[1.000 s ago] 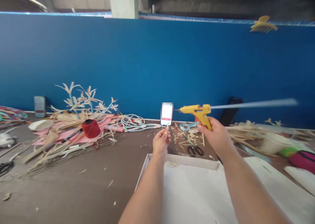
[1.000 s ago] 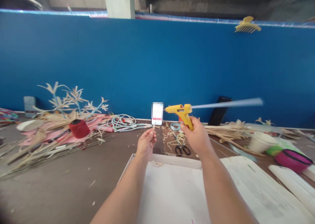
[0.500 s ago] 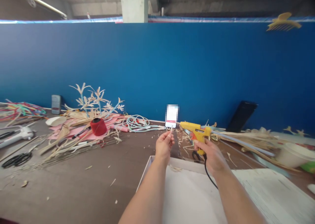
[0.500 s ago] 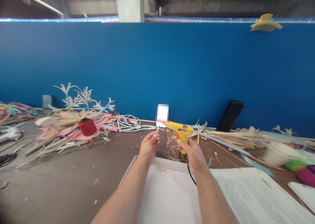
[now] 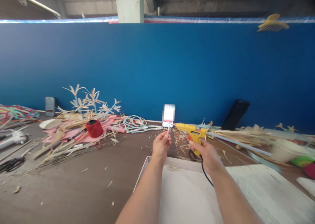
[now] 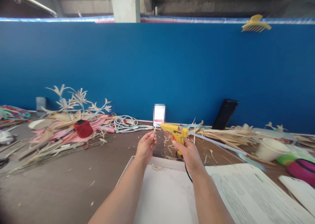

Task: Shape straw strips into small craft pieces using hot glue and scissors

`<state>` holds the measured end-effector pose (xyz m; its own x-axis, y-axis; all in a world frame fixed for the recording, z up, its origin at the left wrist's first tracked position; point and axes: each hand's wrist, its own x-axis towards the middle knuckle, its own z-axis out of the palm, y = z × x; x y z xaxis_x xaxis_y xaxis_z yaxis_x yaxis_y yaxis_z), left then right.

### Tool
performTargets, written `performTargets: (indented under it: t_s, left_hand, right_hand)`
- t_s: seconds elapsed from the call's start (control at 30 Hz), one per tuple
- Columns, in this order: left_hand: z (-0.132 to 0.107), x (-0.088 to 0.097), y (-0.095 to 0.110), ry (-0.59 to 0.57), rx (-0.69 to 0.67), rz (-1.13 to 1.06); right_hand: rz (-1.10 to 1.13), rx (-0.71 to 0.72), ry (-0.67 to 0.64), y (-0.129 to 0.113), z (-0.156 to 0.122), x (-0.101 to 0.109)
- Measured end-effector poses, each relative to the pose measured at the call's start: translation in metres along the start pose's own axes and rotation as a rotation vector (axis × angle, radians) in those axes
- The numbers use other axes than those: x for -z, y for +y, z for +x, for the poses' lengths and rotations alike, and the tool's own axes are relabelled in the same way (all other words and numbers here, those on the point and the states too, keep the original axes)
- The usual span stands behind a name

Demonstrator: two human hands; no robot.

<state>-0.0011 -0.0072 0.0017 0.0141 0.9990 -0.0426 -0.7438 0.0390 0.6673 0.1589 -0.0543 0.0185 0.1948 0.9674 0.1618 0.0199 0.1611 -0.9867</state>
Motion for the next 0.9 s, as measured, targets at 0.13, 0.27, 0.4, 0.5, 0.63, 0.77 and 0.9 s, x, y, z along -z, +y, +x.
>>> performTargets:
  t_s: [0.13,0.27,0.4,0.5,0.63,0.77,0.9]
  left_hand:
    - [0.0,0.0,0.0,0.001,0.0,-0.004]
    - [0.0,0.0,0.0,0.002,0.006,-0.001]
    - [0.0,0.0,0.0,-0.003,0.013,0.001]
    - [-0.001,0.0,0.0,-0.007,0.014,-0.002]
    - [0.0,0.001,0.0,-0.013,0.012,-0.013]
    - [0.001,0.002,0.0,-0.017,0.013,-0.012]
    - [0.002,0.002,-0.001,-0.014,0.02,-0.011]
  right_hand:
    - [0.015,-0.001,-0.002,-0.001,-0.001,0.002]
    - [0.041,0.007,0.0,-0.004,-0.003,0.001]
    - [0.013,0.06,-0.001,-0.011,-0.007,-0.003]
    - [-0.145,0.101,0.034,-0.016,-0.011,-0.006]
    - [-0.39,0.093,0.093,-0.018,-0.015,-0.007]
    - [-0.471,0.16,0.154,-0.021,-0.015,-0.009]
    - [-0.506,0.187,0.166,-0.023,-0.015,-0.009]
